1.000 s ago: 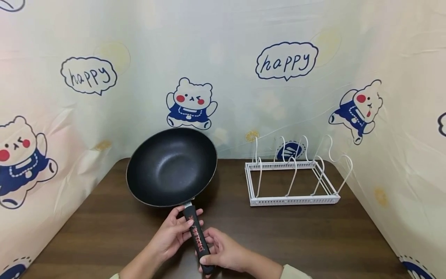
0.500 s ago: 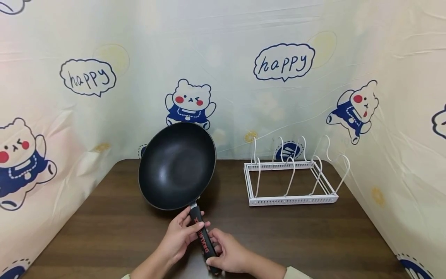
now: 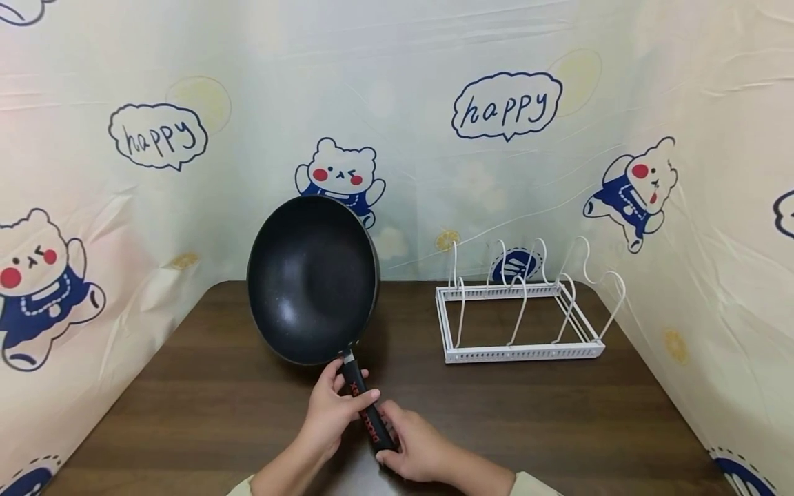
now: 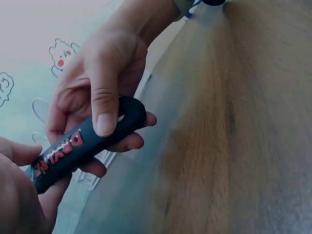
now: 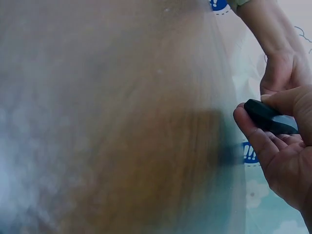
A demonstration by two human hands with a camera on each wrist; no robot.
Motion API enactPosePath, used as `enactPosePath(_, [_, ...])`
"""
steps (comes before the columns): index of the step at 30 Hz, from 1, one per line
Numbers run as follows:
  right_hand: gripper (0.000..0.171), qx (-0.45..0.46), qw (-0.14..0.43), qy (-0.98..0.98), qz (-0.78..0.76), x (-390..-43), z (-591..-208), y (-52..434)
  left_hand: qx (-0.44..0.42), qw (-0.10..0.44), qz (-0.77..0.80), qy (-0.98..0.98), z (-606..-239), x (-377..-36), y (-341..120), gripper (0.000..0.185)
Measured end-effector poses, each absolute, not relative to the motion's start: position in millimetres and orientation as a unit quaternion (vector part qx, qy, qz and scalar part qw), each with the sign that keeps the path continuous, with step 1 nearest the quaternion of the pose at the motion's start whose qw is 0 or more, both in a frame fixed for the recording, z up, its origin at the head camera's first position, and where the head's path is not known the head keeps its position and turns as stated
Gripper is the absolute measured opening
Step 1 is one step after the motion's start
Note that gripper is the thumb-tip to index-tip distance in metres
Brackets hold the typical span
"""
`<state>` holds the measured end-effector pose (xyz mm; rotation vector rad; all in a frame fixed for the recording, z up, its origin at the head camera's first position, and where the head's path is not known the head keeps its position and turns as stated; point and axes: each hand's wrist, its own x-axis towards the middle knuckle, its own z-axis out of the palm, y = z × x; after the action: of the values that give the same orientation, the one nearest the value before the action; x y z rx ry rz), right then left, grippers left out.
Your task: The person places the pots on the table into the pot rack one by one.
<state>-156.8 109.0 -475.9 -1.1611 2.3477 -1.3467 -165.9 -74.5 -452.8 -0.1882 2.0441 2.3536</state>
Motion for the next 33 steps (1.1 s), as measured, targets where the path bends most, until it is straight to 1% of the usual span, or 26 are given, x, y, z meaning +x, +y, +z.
enactPosePath(4, [0.046,-0.405,0.075,0.798,-0.44,-156.2,-475.6,109.9,-0.062,-0.004,0.747,0.662,-453.3,-165.5,-70.8,0.094])
enactPosePath(8, [0.047,-0.412,0.055,0.8,-0.433,-155.4,-477.9,109.1,-0.065,0.001,0.751,0.657,-450.8,-163.3,-69.2,0.09])
enactPosePath(11, [0.047,-0.411,0.052,0.796,-0.441,-154.6,-479.3,108.7,-0.065,0.009,0.757,0.65,-447.2,-163.0,-68.5,0.088])
enactPosePath(12, [0.047,-0.409,0.062,0.788,-0.457,-154.4,-479.5,108.8,-0.063,0.014,0.76,0.646,-446.0,-163.1,-68.5,0.088])
enactPosePath(14, [0.046,-0.401,0.102,0.754,-0.51,-154.3,-479.0,109.3,-0.053,0.024,0.771,0.635,-444.0,-163.5,-69.0,0.085])
enactPosePath(19, [0.043,-0.364,0.223,0.617,-0.661,-155.6,-476.1,111.5,-0.016,0.051,0.796,0.603,-440.2,-164.2,-71.9,0.079])
enactPosePath(24, [0.04,-0.336,0.273,0.551,-0.713,-155.0,-476.2,112.9,0.007,0.058,0.805,0.59,-439.7,-164.8,-75.0,0.079])
enactPosePath(33, [0.048,-0.287,0.346,0.489,-0.748,-155.7,-476.2,113.2,0.056,0.078,0.811,0.577,-443.4,-163.9,-79.1,0.075])
